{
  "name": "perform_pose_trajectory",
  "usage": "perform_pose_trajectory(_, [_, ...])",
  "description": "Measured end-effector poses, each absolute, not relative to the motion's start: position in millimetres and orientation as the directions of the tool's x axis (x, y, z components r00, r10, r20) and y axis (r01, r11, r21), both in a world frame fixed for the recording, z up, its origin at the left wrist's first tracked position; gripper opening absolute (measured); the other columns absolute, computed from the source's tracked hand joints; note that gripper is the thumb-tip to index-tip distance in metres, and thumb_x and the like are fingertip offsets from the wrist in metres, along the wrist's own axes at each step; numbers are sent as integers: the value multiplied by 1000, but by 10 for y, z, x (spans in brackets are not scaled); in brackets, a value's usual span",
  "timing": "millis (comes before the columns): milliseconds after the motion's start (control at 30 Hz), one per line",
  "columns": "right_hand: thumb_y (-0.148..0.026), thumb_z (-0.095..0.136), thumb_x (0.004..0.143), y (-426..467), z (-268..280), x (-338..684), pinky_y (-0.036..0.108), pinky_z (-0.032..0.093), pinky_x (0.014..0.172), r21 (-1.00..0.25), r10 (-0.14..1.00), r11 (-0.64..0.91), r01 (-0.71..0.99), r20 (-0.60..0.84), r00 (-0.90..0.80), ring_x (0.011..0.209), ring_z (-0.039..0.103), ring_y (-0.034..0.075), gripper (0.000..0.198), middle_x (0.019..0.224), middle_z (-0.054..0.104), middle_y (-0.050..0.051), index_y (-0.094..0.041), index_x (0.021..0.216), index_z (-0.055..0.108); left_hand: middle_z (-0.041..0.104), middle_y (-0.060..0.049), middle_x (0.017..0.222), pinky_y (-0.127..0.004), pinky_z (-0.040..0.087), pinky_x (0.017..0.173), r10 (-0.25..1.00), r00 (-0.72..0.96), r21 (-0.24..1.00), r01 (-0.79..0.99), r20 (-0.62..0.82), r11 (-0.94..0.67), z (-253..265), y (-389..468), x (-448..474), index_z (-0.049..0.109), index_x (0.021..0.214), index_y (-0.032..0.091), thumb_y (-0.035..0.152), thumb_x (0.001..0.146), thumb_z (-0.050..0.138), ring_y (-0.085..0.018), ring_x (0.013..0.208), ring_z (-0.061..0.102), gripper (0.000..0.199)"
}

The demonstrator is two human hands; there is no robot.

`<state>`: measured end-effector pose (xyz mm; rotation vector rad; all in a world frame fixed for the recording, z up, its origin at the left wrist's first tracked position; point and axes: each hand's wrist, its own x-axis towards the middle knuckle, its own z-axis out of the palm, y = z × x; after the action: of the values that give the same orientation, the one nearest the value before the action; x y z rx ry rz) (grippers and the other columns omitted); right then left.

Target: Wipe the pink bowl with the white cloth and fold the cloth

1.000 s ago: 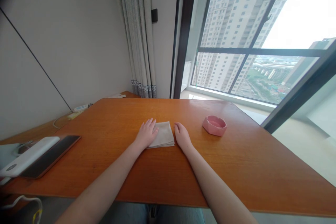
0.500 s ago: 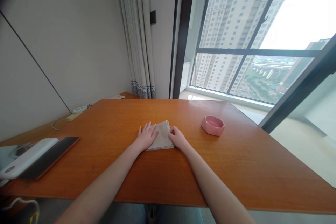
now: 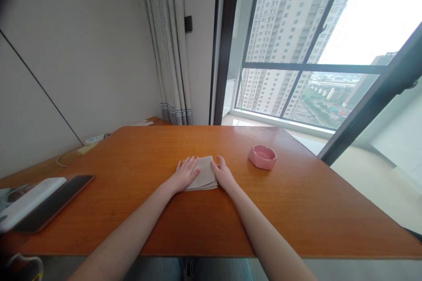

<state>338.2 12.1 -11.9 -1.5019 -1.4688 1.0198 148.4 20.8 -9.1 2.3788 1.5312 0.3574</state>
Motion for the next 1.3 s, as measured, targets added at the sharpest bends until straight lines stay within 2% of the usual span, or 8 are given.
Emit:
perform_pose_trajectory(167, [-11,40,71,-7,-47,3342,34,44,93,-722,955,261,640,291,-60,104,56,20,53,111,58,9,-18,124,47,16,-8,153,-53,6,111,894,442,398,809,72,-432,-58,160,1513,19,144,26,61,88,11,-25,141,10,68])
perform_pose_trajectory(300, [-11,36,70,-164,132,3837,32,44,92,-605,948,267,750,304,-93,100,57,20,40,104,59,7,-21,94,67,17,-11,152,-55,7,110,889,458,377,819,24,-432,-55,145,1494,27,142,23,63,87,9,-27,140,10,71])
perform_pose_trajectory(433, [-15,36,70,-381,110,4718,32,47,84,-488,971,33,872,223,89,94,61,22,38,101,63,8,-21,88,70,20,-12,151,-57,5,109,889,458,328,839,5,-434,-69,131,1469,35,139,22,66,85,12,-30,140,9,73])
perform_pose_trajectory(633, [-16,38,75,-588,-34,5432,49,45,76,-111,890,-427,897,126,439,91,61,32,39,109,61,15,-23,101,67,18,-13,152,-56,4,110,889,458,313,846,-17,-431,-62,122,1474,32,141,21,66,85,11,-29,140,8,75])
perform_pose_trajectory(800, [-15,39,77,-532,137,5154,56,32,94,36,827,-517,856,281,487,121,41,39,37,133,44,17,-19,103,65,16,-11,152,-55,2,110,894,447,321,852,-38,-413,-70,132,1475,31,141,23,65,86,11,-30,140,7,72])
perform_pose_trajectory(1033, [-17,43,79,-363,367,3876,59,20,103,-97,961,47,994,277,-18,123,40,32,30,130,48,16,-17,103,61,25,-13,149,-51,11,111,857,504,389,773,102,-501,-67,156,1466,45,131,21,53,83,45,-30,138,17,58])
perform_pose_trajectory(1167, [-10,47,75,-236,446,3083,43,28,105,-229,848,507,831,302,-435,120,44,23,47,128,51,11,-19,121,51,54,-13,125,-36,38,99,819,494,491,657,294,-572,-39,191,1486,56,114,15,25,78,55,-24,114,50,37])
perform_pose_trajectory(1300, [-3,43,73,14,342,2653,35,36,100,-334,772,633,699,346,-533,120,44,22,51,131,48,11,-18,121,52,63,-15,111,-32,44,88,832,463,515,655,306,-553,-52,263,1463,60,108,10,9,76,46,-22,99,59,35])
